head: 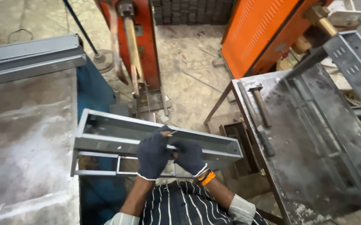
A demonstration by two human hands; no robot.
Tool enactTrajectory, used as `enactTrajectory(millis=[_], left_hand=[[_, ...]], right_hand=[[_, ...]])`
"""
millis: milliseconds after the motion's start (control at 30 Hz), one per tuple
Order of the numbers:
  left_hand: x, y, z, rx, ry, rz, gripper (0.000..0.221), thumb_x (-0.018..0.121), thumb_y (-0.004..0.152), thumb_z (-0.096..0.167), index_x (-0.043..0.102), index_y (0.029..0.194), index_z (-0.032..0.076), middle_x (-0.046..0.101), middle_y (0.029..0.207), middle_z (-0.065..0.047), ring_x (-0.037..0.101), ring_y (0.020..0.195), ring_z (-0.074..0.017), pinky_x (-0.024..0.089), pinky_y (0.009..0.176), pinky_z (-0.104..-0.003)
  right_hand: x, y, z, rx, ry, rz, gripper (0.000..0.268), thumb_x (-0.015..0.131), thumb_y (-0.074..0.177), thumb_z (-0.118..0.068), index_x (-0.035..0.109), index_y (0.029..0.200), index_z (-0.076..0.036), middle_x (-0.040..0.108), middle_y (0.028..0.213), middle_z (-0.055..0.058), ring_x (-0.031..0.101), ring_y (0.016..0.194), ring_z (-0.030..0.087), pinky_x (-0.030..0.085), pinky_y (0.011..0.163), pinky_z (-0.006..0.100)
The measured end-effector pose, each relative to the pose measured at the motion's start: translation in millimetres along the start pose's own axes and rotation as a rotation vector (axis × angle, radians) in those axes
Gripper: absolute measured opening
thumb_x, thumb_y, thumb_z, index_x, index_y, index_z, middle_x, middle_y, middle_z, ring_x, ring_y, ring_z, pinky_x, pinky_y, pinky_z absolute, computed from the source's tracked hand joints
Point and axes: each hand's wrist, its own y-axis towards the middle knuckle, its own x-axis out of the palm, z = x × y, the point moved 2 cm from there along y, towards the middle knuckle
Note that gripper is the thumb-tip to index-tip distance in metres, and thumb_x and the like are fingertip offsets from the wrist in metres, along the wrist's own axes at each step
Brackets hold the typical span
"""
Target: The worker is filing edges, spot welding components, and using a hammer to assemble a sheet metal housing.
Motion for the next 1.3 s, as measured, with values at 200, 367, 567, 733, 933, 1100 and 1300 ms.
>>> enactTrajectory(millis=[200,367,567,733,933,1100,1300], left_hand=[[-96,10,-14,-0.112,-0.204,0.449,0.007,0.057,0.106,0.008,0.063,0.108,0.007,0.072,0.113,-0.009,0.071,0.105,-0.0285,0.056,0.096,-0.040],[-141,9,-80,-0.506,0.081,0.540,0.026,0.054,0.115,0.017,0.068,0.102,0.000,0.072,0.097,-0.015,0.070,0.092,-0.0265,0.054,0.085,-0.038],[-106,-22,-209,-0.839,-0.343,-0.089,0.038,0.056,0.108,0.032,0.066,0.105,-0.004,0.070,0.088,-0.010,0.060,0.081,-0.0186,0.049,0.073,-0.038],[-91,-42,-191,-0.851,-0.500,-0.070,0.036,0.061,0.102,0.034,0.067,0.111,0.000,0.071,0.096,-0.001,0.061,0.088,-0.0105,0.048,0.081,-0.030],[-95,-34,-127,-1.011,-0.625,-0.052,0.041,0.058,0.104,0.036,0.069,0.092,-0.001,0.069,0.082,-0.005,0.058,0.076,-0.0126,0.046,0.071,-0.030],[-101,-8,-76,-1.014,-0.542,-0.017,0.036,0.058,0.103,0.035,0.069,0.094,0.003,0.064,0.077,0.001,0.052,0.070,-0.0083,0.044,0.064,-0.028],[-73,-15,-50,-0.999,-0.500,-0.015,0.046,0.053,0.109,0.035,0.071,0.092,-0.004,0.059,0.071,-0.004,0.049,0.066,-0.0113,0.039,0.063,-0.030]], right_hand=[[-29,4,-27,0.188,-0.044,-0.079,0.029,0.086,0.070,-0.040,0.082,0.077,-0.012,0.070,0.060,0.011,0.070,0.053,0.026,0.051,0.053,0.037],[-36,-5,-21,0.126,-0.022,-0.049,0.029,0.086,0.069,-0.040,0.082,0.076,-0.012,0.068,0.056,0.008,0.068,0.049,0.023,0.048,0.050,0.036],[-45,-1,-9,0.034,0.005,-0.099,0.028,0.087,0.071,-0.037,0.082,0.077,-0.010,0.068,0.059,0.009,0.067,0.051,0.024,0.048,0.052,0.037],[-46,-4,25,0.027,0.044,-0.173,0.033,0.088,0.069,-0.034,0.079,0.080,-0.005,0.072,0.067,0.013,0.071,0.060,0.026,0.052,0.059,0.037],[-39,-23,64,0.114,0.131,-0.312,0.030,0.082,0.072,-0.031,0.079,0.086,-0.004,0.077,0.077,0.013,0.077,0.072,0.027,0.057,0.069,0.035],[-41,-11,43,-0.069,0.017,-0.321,0.041,0.086,0.073,-0.034,0.078,0.100,-0.004,0.077,0.091,0.015,0.072,0.088,0.033,0.054,0.081,0.042],[-26,-17,7,-0.233,0.322,-0.270,0.047,0.068,0.093,-0.041,0.070,0.121,-0.003,0.072,0.120,0.017,0.069,0.112,0.034,0.053,0.099,0.043]])
